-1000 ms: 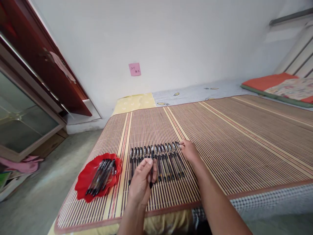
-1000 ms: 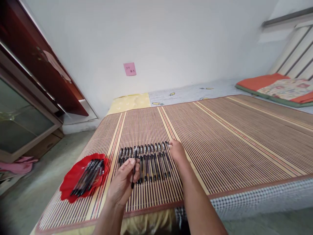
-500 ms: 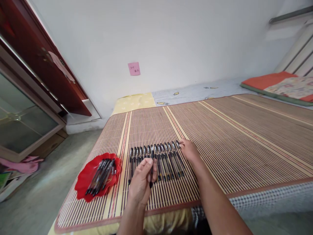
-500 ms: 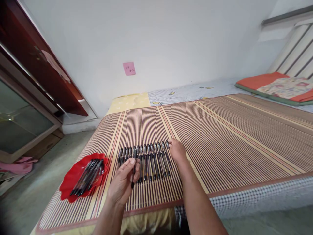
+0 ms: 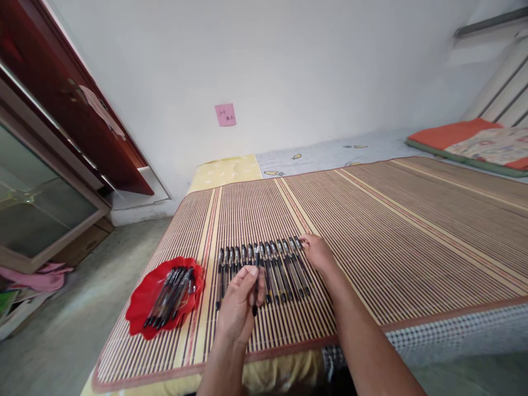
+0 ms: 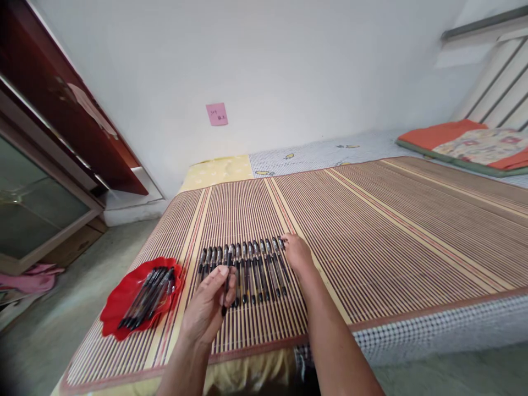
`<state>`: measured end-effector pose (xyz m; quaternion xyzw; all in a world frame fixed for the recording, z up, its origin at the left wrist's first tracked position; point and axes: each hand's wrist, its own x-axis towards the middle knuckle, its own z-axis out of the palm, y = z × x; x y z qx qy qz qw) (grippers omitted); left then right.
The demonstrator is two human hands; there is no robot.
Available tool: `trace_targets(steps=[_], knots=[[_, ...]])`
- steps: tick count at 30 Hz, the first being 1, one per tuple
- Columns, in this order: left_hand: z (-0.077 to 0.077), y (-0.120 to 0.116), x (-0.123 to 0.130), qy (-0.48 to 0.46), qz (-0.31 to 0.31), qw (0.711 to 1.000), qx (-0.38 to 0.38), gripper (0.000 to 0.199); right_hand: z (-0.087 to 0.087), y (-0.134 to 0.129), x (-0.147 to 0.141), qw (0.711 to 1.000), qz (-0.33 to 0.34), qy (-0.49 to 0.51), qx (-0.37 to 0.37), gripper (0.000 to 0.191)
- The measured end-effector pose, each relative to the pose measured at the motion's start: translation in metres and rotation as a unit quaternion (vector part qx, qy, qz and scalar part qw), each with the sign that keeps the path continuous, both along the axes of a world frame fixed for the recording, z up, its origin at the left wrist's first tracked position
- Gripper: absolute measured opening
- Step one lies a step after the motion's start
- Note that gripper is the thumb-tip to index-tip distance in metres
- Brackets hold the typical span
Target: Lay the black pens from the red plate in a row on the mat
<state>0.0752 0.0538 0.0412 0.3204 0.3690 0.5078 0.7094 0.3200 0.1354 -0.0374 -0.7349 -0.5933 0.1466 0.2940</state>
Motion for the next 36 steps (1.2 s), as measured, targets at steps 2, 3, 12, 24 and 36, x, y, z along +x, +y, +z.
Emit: trace_targets(steps=[2,3,12,24,36], knots=[[-0.001,0.000,0.000,0.000,0.000,1.000,0.001,0.035,-0.001,0.000,0.000,1.000,0.001,0.000,0.000,0.033],[-0.001,0.000,0.000,-0.001,-0.001,1.000,0.002,0.035,-0.001,-0.001,0.000,1.000,0.002,0.001,0.000,0.033],[-0.005,0.000,0.005,0.027,0.017,0.999,0.028,0.037,0.025,-0.010,-0.005,0.996,-0.001,0.080,0.037,0.028],[-0.011,-0.003,0.005,0.138,0.115,0.977,0.116,0.034,0.099,-0.053,-0.088,0.855,0.251,0.451,0.046,0.027],[-0.008,-0.005,0.007,0.169,0.034,0.976,0.135,0.035,0.098,-0.052,-0.086,0.843,0.263,0.467,0.043,0.022]])
